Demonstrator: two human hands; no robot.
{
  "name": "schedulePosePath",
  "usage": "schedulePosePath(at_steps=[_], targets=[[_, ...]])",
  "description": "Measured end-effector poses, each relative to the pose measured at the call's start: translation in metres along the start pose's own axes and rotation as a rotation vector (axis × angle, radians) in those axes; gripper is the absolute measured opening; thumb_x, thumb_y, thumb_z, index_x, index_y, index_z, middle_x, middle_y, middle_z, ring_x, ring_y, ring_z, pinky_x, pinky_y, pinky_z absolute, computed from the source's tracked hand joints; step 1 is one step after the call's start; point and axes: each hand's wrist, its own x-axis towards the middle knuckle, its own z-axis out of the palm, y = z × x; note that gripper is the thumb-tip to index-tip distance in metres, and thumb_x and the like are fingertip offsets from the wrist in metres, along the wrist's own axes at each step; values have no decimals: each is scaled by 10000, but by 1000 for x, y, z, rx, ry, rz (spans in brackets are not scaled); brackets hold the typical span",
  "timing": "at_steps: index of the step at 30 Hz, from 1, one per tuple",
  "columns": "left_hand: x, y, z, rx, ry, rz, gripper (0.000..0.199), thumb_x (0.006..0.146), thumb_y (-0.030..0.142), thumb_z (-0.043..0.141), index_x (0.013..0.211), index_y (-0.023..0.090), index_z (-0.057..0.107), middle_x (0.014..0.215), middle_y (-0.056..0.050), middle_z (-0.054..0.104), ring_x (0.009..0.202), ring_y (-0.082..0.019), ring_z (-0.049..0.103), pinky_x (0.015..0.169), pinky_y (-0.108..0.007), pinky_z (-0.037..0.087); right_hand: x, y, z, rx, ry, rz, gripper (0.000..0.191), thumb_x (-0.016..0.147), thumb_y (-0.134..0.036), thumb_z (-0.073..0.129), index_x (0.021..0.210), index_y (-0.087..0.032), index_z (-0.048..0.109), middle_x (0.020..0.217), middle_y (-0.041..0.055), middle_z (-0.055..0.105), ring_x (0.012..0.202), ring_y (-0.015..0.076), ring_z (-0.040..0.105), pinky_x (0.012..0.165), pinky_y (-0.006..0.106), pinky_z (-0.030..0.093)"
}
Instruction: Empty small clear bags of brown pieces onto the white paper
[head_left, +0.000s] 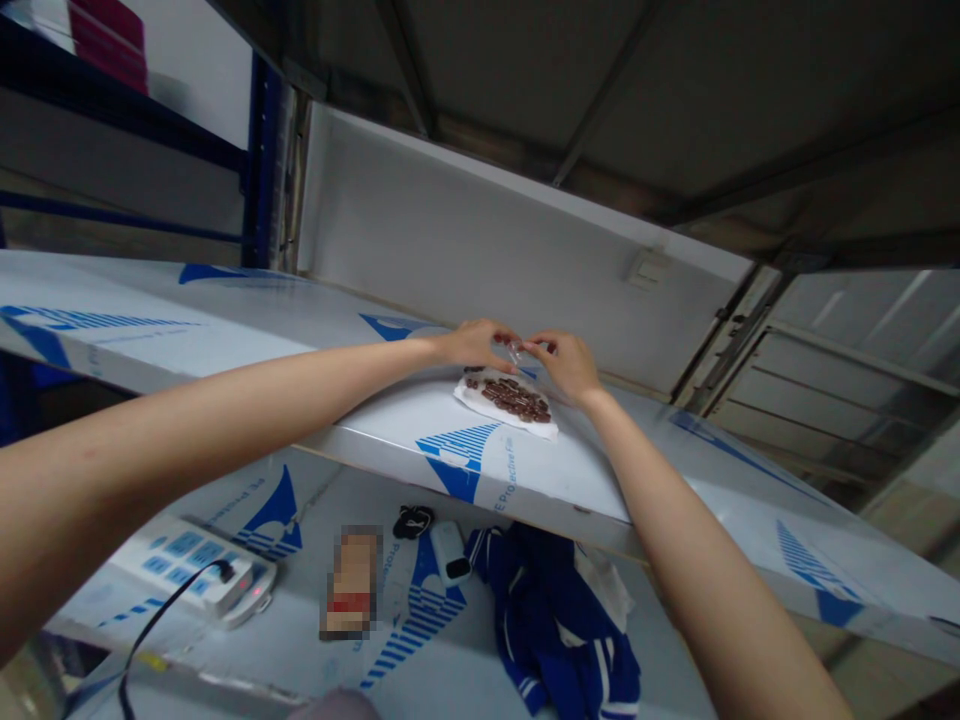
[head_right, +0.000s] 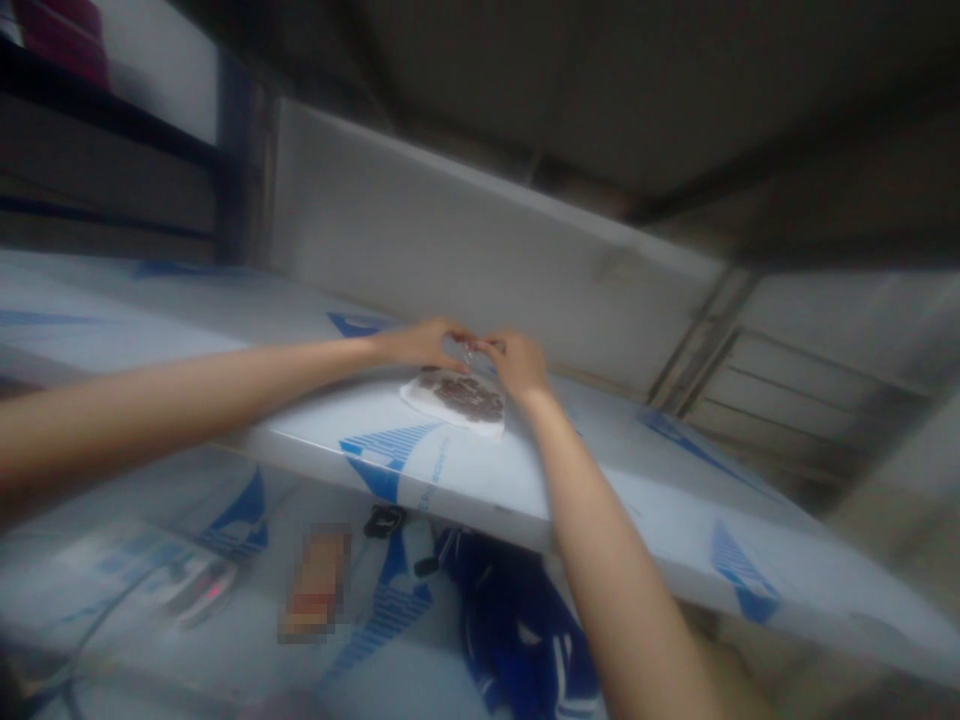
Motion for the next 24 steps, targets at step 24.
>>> schedulePosePath(at_steps=[24], targets=[[17,-20,1,-195,306,-53,351,781,335,619,1042,105,657,1033,-111,678,958,-196,594,867,-312,421,12,19,10,197,184,-62,136,810,-260,531,777,-159,614,889,97,632,792,194,543,769,344,406]])
